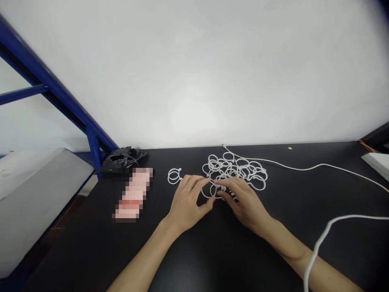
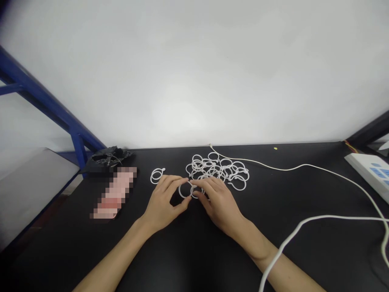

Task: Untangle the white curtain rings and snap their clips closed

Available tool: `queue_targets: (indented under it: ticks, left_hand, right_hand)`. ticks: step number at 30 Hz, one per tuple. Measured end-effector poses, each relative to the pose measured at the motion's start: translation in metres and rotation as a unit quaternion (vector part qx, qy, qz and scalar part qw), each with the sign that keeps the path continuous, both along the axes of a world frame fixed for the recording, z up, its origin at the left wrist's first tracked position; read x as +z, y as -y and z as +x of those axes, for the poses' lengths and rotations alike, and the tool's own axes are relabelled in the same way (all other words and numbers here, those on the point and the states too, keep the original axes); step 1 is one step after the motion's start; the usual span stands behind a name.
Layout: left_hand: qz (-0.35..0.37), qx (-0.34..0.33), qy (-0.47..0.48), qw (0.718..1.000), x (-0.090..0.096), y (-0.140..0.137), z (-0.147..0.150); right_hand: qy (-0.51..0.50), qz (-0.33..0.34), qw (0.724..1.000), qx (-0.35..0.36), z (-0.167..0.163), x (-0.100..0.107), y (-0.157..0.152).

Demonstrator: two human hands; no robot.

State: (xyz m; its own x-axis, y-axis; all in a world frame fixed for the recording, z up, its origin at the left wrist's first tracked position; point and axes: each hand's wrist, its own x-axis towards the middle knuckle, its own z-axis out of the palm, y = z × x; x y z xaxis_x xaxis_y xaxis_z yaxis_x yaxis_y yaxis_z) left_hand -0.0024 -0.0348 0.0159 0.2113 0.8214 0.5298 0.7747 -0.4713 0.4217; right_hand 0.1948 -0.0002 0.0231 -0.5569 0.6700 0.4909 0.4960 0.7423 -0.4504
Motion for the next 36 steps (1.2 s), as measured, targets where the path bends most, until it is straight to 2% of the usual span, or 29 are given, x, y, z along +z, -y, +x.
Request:
queue_targets:
  ticks: [3, 6, 9, 12, 15, 17, 19, 29, 36]
  left_hand:
    - [-0.017, 0.125, -0.048, 0.991, 0.0, -0.006, -0.011]
    - [-0.053, 0.251, -0.108, 0.96, -0.003, -0.012, -0.025]
    - [-0.058, 0.302, -0.14, 0.941, -0.004, -0.014, -0.033]
    - [-0.046, 0.26, -0.127, 0.956, -0.002, -0.011, -0.029]
    - [-0.072, 0.111, -0.093, 0.987, 0.002, -0.006, -0.019]
    - [-0.107, 0.016, -0.074, 0.991, 0.003, -0.003, -0.014]
    - [-0.132, -0.031, -0.06, 0.989, 0.003, -0.001, -0.011]
    - [-0.152, -0.059, 0.014, 0.986, 0.001, 0.001, -0.009]
    - [-0.145, -0.063, 0.012, 0.987, 0.005, 0.002, -0.007]
  right_hand:
    - [0.076, 0.028, 0.996, -0.026, 0.002, 0.001, -0.001]
    - [0.132, 0.035, 0.99, -0.037, 0.005, 0.0, -0.002]
    - [0.158, 0.04, 0.986, -0.029, 0.006, -0.002, -0.002]
    - [0.151, 0.048, 0.987, -0.015, 0.005, -0.002, -0.001]
    - [0.119, 0.054, 0.991, 0.0, 0.002, 0.0, 0.0]
    - [0.1, 0.057, 0.993, 0.006, 0.001, 0.002, 0.001]
    - [0.087, 0.058, 0.994, 0.009, 0.0, 0.003, 0.002]
    - [0.035, 0.052, 0.997, 0.035, 0.0, -0.001, 0.002]
    - [0.014, 0.011, 1.0, 0.024, -0.003, -0.003, 0.001]
